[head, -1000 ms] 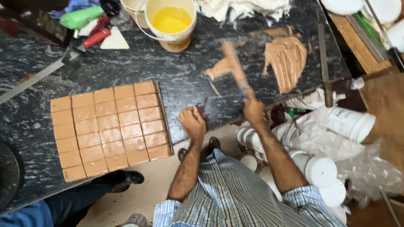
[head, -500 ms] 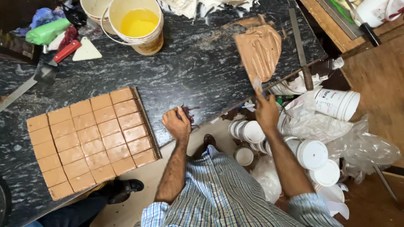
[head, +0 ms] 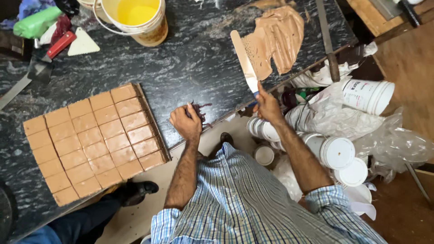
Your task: The person slices a large slab of brownie on a counter using a long knife, creating individual rectangular pieces, and later uses a spatula to spread a brown paste onto another surface.
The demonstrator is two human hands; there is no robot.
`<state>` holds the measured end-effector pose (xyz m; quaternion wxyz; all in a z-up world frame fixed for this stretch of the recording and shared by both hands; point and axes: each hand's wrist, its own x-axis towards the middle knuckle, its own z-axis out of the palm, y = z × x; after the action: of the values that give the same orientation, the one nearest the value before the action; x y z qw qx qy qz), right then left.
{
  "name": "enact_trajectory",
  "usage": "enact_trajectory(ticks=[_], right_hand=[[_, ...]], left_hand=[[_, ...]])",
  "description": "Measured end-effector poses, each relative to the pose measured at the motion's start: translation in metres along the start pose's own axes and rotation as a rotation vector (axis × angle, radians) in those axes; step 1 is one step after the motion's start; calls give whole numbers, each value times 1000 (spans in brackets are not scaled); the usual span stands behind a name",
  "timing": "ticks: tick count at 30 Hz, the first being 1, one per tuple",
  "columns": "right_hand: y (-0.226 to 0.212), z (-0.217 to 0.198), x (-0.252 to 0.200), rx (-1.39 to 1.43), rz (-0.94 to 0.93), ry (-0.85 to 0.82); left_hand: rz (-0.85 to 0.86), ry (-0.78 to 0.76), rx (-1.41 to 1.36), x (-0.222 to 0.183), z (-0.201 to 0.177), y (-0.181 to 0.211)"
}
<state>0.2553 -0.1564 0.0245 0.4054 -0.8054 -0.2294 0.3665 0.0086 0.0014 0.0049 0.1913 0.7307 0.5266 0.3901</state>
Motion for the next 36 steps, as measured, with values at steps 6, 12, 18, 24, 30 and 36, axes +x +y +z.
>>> enact_trajectory(ticks=[6,12,18,24,30,36], right_hand=[[-13,45,-61,220,212,-136],[44,-9,-48,-288,-630,196],[69,15,-23,-601,-267,348],[14,72,-48,-595,-217,95],[8,-9,36,-639,-291,372],[-29,67,65,-658,-314,257]], left_hand=[[48,6,15,0,-4,3],[20,-20,60,-3,0,3],[83,-55,246,-5,-1,12],[141,23,198,-3,-5,17],[78,-3,187,-7,-4,11],[56,54,86,-9,-4,11]])
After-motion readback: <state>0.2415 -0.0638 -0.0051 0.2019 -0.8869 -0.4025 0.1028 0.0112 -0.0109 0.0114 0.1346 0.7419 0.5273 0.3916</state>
